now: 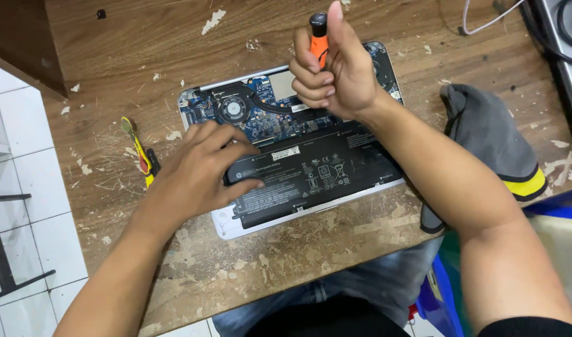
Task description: Unscrewing internal components and removing the battery from a laptop
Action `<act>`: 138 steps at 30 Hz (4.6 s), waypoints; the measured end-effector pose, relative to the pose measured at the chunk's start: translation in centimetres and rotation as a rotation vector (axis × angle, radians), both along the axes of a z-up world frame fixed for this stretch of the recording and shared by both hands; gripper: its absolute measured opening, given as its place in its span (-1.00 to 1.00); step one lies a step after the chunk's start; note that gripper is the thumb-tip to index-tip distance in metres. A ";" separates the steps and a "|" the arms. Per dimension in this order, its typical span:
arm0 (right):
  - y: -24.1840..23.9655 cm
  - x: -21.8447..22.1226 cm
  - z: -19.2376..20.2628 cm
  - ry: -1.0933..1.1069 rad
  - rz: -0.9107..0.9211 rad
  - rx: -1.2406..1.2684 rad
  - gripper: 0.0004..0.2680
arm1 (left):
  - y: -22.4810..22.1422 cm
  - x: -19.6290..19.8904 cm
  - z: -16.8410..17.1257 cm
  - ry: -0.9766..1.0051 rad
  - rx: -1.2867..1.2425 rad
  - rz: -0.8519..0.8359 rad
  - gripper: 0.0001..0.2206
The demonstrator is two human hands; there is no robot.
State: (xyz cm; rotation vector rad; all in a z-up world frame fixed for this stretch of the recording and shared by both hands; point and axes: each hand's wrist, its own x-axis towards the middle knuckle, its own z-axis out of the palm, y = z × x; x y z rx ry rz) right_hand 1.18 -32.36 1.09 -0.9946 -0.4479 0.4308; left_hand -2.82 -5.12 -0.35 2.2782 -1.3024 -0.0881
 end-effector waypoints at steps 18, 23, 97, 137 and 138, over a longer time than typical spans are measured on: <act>0.1 0.0 -0.1 0.117 0.043 -0.001 -0.57 | -2.9 -4.2 -0.3 -0.311 0.238 0.010 -0.22; 0.8 -0.8 0.2 0.098 0.107 -0.037 -0.58 | -2.7 -4.2 -0.6 -0.368 0.270 -0.008 -0.29; 1.8 -5.8 4.1 -0.925 0.477 -1.703 -0.51 | 0.2 -0.9 1.9 0.243 0.074 -0.082 -0.03; -2.6 -10.4 10.2 -0.903 0.579 -2.013 -0.88 | -2.0 -2.3 -1.7 0.023 -0.165 -0.225 -0.59; -2.7 -10.5 10.3 -0.888 0.605 -2.018 -0.89 | -2.4 -2.6 -2.3 0.005 -0.153 -0.257 -0.52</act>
